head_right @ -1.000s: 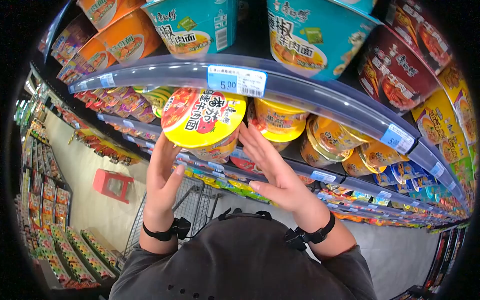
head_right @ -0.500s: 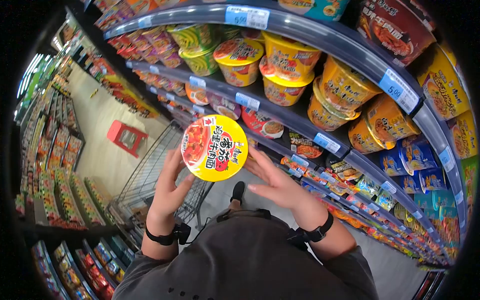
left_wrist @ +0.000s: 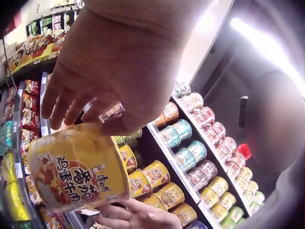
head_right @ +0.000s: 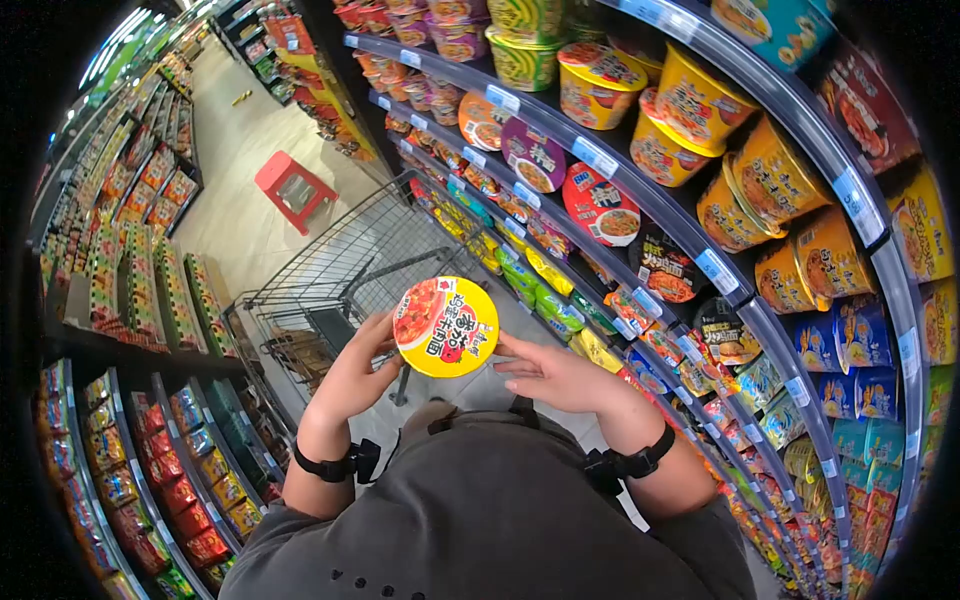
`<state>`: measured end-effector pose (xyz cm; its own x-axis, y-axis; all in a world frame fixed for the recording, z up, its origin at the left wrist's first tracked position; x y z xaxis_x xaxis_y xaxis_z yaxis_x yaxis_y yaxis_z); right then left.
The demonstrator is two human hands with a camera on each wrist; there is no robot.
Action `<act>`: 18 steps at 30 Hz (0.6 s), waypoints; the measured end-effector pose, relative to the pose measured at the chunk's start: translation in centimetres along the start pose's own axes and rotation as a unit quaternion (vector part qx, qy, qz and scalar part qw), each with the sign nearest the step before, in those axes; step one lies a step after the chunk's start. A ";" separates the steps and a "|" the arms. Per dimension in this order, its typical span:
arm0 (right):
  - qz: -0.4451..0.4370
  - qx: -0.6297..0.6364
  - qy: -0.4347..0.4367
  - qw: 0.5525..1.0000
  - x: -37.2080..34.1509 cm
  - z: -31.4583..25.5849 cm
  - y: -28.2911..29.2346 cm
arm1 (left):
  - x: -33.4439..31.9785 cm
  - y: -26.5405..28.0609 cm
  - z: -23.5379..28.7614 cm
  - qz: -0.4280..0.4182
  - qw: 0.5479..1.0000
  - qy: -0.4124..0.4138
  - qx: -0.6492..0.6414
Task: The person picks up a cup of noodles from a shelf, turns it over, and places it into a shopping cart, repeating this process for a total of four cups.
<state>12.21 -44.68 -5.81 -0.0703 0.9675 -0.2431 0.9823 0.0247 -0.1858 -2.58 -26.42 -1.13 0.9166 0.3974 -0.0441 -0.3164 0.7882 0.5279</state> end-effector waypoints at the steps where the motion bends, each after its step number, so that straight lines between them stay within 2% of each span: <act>1: -0.005 -0.011 -0.004 1.000 0.5 -0.3 -0.6 | -0.5 0.5 -0.3 -0.006 1.000 0.000 0.005; 6: -0.025 -0.022 -0.033 0.999 5.2 -1.0 -4.8 | -3.3 4.8 -3.1 0.005 1.000 -0.001 -0.013; 9: -0.063 -0.017 -0.046 0.997 9.1 -1.8 -8.3 | -6.2 8.5 -4.9 0.029 0.999 0.018 0.032; 13: -0.122 -0.006 -0.068 0.990 14.7 -1.9 -12.7 | -10.7 12.4 -9.9 0.051 0.997 0.061 -0.010; 18: -0.146 -0.012 -0.094 0.985 19.8 -1.6 -17.4 | -15.2 16.1 -14.2 0.075 0.989 0.104 -0.079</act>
<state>-6.02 -25.58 -5.86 -0.3794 0.8546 -0.3546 0.9190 0.3035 -0.2518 -25.11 -13.09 -4.00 0.7911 0.5910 -0.1575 -0.4946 0.7696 0.4038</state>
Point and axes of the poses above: each hand's wrist, its own x-axis towards the middle knuckle, its own y-axis out of the back of the hand, z = x × y, the point moved 9 cm from there along x, towards the middle knuckle, and after that the axes turned 6 degrees about x, right-handed, at the moved point
